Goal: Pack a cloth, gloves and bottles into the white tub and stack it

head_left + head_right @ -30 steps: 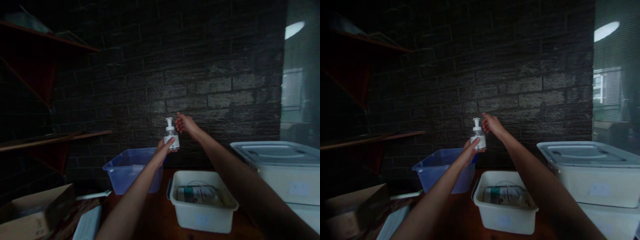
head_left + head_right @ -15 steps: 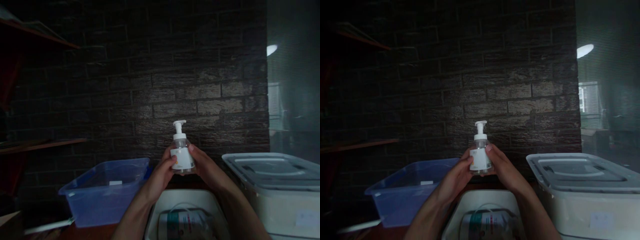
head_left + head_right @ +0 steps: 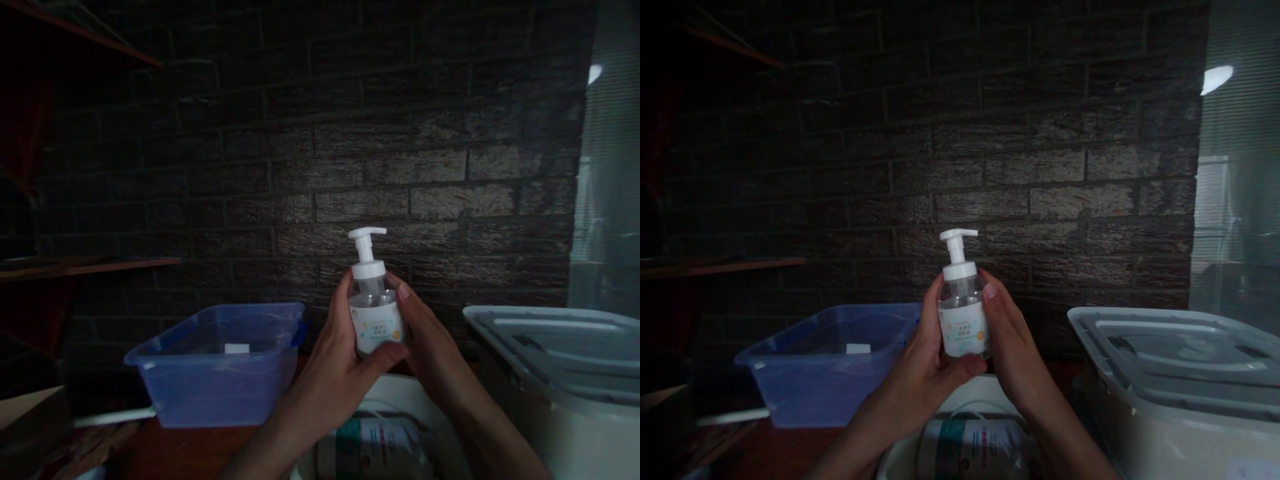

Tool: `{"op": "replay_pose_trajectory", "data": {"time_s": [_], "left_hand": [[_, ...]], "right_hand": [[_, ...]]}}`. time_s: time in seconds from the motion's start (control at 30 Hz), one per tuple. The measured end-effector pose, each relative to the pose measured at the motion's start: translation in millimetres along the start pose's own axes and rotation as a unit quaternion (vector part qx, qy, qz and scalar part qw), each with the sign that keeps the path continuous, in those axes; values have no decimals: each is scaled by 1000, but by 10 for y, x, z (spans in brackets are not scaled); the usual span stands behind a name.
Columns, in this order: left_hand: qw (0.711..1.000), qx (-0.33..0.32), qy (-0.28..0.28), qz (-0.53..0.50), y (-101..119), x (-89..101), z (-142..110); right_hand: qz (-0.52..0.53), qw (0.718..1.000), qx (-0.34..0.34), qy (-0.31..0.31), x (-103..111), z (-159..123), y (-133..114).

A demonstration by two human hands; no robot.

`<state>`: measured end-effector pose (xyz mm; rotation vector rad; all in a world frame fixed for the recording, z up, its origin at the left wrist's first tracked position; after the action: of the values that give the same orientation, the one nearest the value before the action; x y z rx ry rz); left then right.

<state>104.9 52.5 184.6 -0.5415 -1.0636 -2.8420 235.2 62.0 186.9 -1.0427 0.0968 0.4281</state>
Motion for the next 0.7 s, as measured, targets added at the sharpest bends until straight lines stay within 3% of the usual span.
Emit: {"op": "replay_pose_trajectory", "data": {"time_s": [0.23,0.5,0.7], "left_hand": [[998,-33,-35,50,73,27,-9],[993,-83,-32,78,81,33,-15],[991,-101,-43,72,103,53,-19]], "right_hand": [[6,999,8,52,43,-19,30],[72,995,71,9,-17,-38,11],[77,995,58,-18,-102,-125,-62]]}}
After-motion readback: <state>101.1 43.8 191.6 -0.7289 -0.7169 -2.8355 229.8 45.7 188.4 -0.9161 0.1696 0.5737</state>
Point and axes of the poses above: each hand's wrist, its own z-axis towards the middle knuckle, its own x-axis out of the back of the hand, y = z × x, the point moved 5 cm from there along z, towards the middle knuckle
